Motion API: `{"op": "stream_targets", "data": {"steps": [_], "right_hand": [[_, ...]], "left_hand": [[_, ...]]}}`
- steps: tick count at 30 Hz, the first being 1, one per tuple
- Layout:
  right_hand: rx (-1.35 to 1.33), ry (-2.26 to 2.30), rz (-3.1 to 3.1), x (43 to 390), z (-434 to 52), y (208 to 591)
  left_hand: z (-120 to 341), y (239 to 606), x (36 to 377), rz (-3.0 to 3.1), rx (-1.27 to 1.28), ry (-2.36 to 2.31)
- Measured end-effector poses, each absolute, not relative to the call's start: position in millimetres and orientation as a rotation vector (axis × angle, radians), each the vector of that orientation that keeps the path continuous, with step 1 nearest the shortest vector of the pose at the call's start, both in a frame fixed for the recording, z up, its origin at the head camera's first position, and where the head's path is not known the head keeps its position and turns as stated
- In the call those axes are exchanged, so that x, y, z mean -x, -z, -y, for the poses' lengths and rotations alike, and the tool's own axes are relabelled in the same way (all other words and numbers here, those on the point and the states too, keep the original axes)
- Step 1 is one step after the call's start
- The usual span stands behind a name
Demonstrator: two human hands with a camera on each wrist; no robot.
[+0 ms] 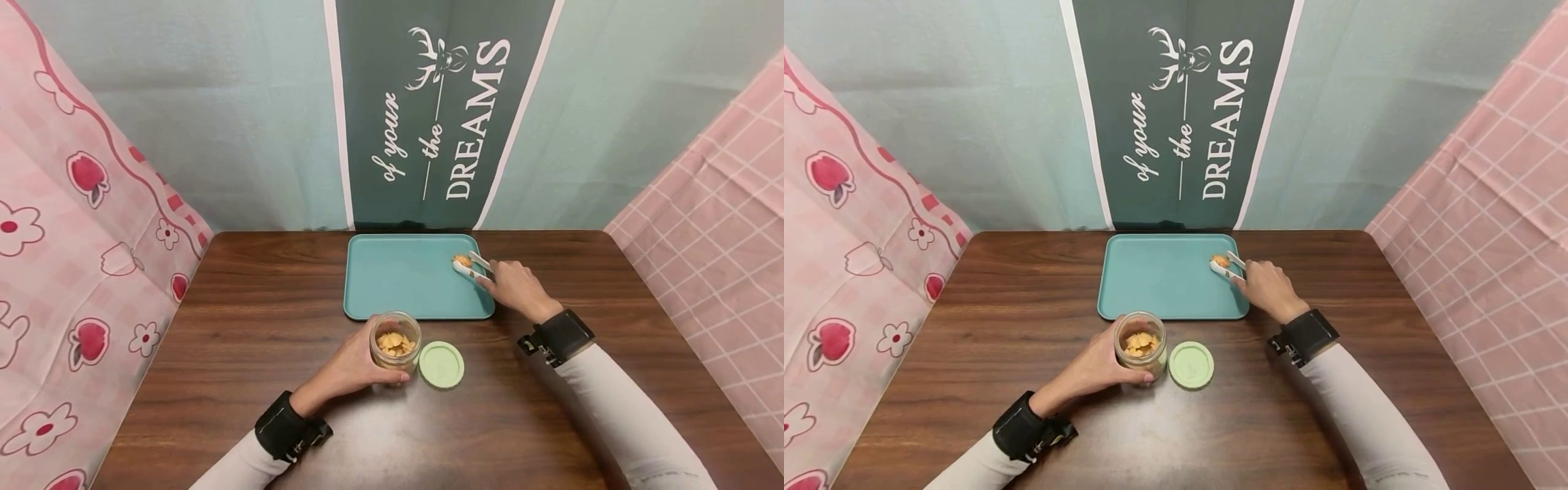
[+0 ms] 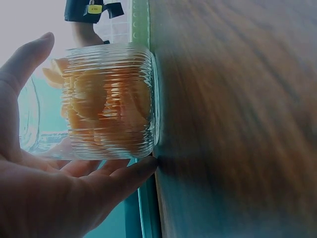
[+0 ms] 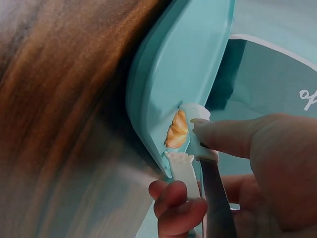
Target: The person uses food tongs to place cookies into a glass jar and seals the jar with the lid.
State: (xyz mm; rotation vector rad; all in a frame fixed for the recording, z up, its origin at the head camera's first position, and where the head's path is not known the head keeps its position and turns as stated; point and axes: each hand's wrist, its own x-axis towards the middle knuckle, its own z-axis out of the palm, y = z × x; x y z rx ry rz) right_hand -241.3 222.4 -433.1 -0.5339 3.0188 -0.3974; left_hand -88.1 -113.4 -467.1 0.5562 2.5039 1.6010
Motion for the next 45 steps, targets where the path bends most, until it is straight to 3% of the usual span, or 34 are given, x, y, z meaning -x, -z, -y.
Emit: {"op": "stream_targets", "data": {"steps": [45], "right_hand": [[0.651, 0.378, -3.065, 240, -220, 436]], "left_hand": [[109, 462, 89, -2.528, -0.503, -1.568]]}}
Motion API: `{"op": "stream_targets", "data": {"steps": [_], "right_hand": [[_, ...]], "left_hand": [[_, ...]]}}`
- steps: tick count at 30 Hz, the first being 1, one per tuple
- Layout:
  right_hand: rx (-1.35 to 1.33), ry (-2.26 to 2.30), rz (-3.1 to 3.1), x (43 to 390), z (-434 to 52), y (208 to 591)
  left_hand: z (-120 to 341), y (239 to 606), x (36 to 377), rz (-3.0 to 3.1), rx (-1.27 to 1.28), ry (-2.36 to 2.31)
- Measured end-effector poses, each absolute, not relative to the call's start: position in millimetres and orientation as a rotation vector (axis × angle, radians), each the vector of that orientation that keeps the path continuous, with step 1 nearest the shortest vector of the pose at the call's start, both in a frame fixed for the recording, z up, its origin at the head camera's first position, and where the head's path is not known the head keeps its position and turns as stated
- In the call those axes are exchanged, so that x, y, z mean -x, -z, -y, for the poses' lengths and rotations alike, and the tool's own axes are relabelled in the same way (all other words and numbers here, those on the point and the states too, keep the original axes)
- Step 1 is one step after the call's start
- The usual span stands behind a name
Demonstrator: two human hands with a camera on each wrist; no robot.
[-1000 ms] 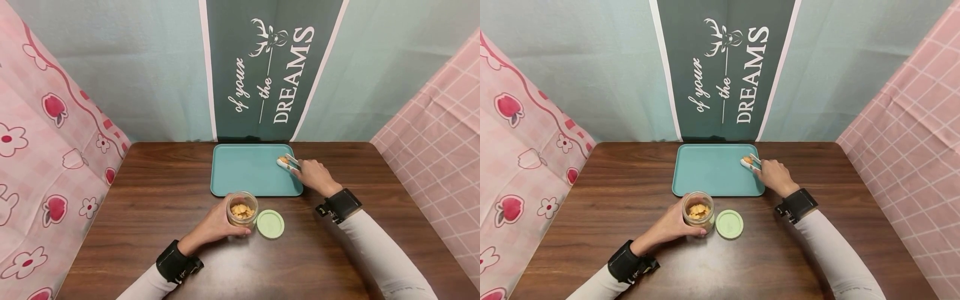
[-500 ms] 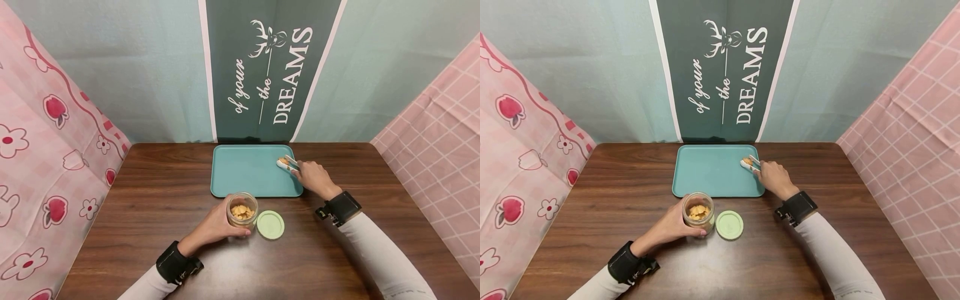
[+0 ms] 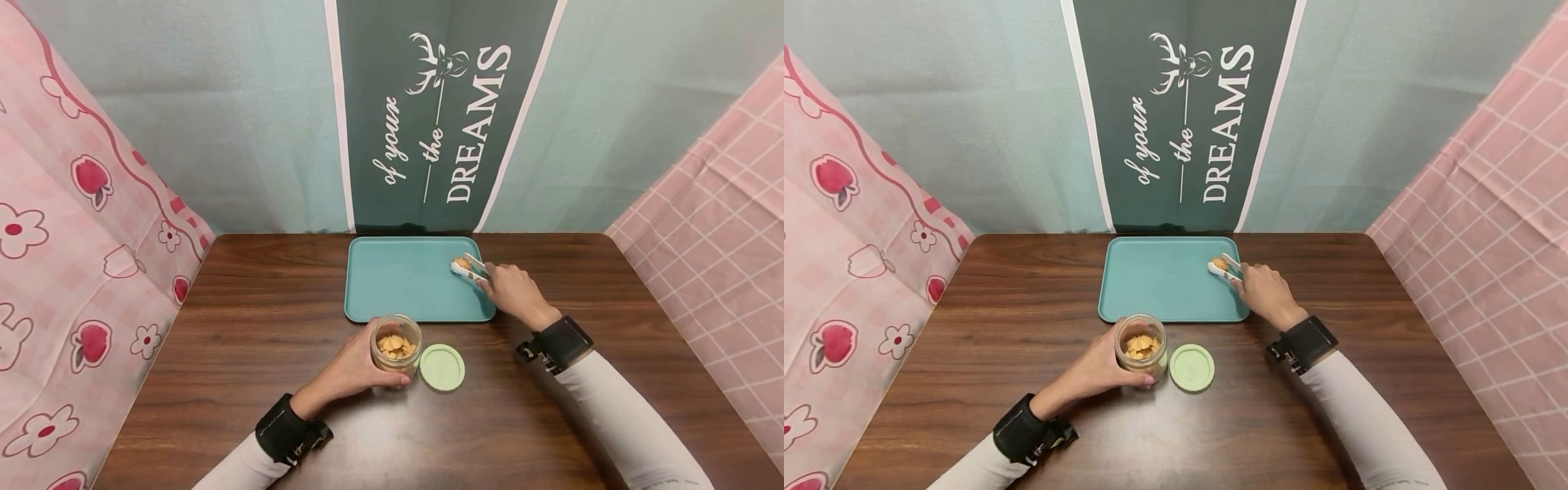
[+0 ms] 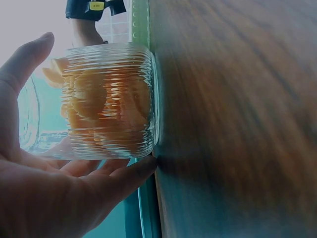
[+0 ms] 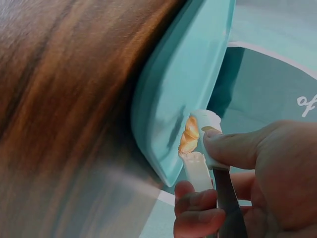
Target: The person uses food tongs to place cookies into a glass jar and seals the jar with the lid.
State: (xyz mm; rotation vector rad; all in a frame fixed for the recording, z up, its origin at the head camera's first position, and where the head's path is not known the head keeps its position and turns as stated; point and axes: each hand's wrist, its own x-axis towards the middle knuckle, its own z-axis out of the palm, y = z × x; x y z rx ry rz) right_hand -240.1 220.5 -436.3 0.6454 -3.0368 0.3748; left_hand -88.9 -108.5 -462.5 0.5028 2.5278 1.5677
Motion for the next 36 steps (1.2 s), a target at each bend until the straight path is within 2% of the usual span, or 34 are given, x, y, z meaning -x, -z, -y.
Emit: {"op": "stream_targets", "data": {"steps": [36], "right_hand": [[-0.725, -0.358, 2.934, 214, -207, 409]], "left_hand": [[110, 461, 88, -2.543, -0.532, -1.573]]}}
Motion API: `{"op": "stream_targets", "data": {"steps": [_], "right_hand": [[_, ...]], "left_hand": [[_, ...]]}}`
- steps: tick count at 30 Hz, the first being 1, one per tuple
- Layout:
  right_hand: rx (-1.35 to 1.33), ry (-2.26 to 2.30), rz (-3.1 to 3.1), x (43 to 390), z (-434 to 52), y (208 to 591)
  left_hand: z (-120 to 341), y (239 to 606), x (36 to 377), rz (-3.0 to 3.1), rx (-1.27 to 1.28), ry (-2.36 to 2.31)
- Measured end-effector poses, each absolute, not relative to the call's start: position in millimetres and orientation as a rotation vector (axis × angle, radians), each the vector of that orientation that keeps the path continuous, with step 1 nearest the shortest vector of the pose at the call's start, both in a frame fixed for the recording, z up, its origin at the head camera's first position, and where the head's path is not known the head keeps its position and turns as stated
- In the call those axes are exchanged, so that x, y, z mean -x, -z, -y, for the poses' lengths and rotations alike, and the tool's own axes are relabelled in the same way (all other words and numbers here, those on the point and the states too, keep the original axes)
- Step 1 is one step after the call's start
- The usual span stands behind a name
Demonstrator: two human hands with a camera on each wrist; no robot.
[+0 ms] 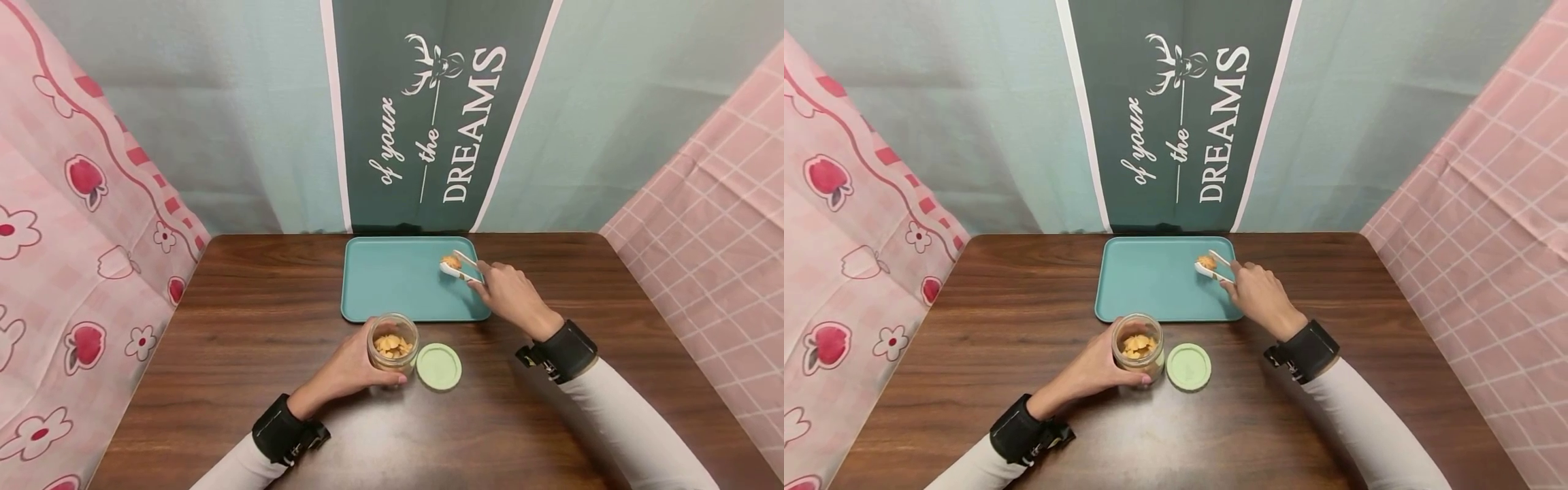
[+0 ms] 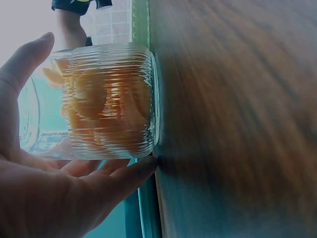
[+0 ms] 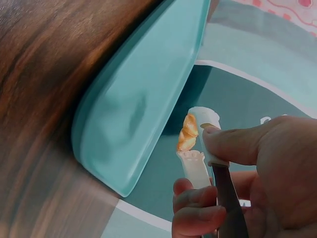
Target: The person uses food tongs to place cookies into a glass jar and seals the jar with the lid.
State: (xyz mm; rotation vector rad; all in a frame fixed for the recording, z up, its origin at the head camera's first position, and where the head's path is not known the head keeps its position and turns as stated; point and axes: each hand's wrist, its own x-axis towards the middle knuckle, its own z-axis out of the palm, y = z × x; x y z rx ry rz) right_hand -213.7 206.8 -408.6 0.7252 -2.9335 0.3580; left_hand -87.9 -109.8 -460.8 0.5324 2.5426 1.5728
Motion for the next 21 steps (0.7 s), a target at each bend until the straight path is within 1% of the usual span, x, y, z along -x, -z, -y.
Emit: {"op": "stream_targets", "data": {"steps": [21], "right_hand": [[-0.743, -0.316, 2.911, 201, -205, 405]], "left_hand": [[109, 463, 87, -2.55, -0.531, -1.569]]}}
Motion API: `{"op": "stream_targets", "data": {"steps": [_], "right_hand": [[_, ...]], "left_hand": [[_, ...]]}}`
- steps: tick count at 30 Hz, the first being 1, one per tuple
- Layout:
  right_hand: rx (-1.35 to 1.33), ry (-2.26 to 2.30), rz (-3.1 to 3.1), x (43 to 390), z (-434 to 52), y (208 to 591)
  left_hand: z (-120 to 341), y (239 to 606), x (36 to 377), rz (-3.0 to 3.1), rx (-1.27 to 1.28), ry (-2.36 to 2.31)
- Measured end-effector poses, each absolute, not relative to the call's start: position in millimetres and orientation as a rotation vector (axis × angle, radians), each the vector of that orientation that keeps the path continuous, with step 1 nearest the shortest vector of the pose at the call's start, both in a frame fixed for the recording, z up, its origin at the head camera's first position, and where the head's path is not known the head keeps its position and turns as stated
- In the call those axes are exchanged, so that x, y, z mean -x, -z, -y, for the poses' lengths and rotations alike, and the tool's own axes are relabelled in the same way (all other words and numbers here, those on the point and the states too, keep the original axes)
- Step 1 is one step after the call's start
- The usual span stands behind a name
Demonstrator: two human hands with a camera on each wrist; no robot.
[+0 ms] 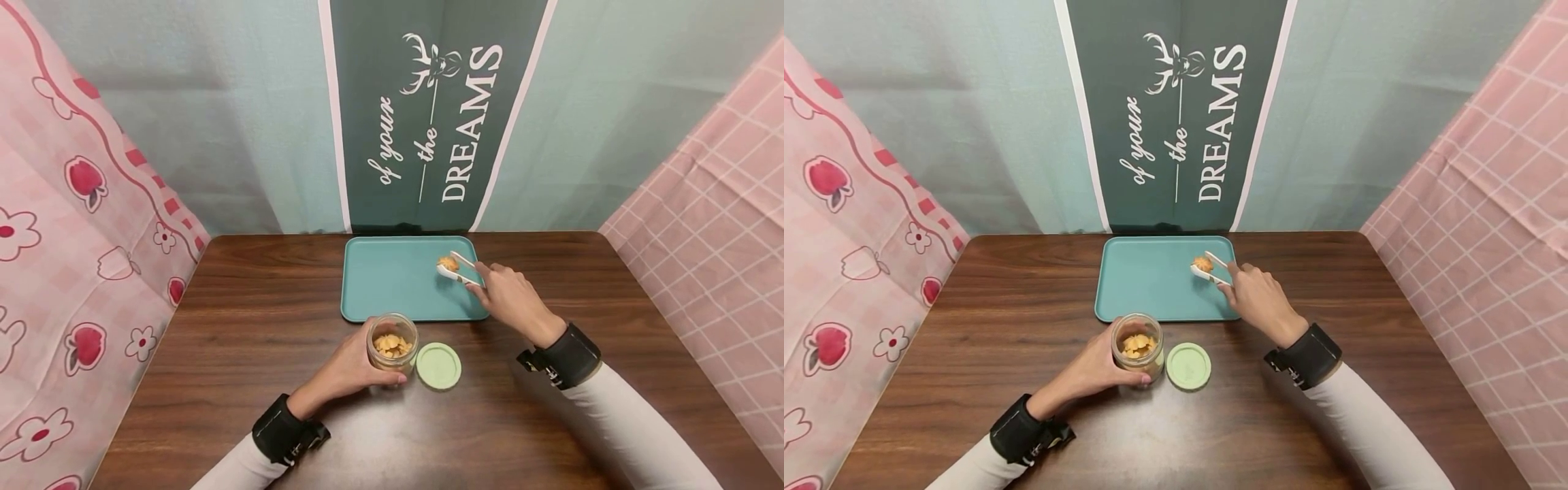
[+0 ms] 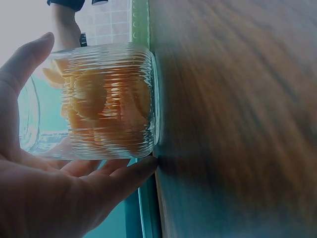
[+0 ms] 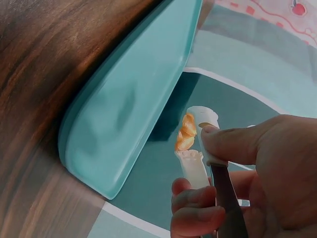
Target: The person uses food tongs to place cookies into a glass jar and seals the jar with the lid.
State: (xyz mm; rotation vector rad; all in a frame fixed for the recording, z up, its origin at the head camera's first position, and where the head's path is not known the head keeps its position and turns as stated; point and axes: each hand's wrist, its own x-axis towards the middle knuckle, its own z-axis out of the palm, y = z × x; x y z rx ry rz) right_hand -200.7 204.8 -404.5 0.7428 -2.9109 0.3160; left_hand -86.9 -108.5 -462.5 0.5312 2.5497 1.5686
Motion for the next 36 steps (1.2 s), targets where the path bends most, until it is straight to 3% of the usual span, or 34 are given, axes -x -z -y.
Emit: {"op": "stream_targets", "data": {"steps": [36], "right_hand": [[-0.858, -0.254, 2.779, 162, -189, 376]], "left_hand": [[109, 461, 86, -2.542, -0.535, -1.585]]}}
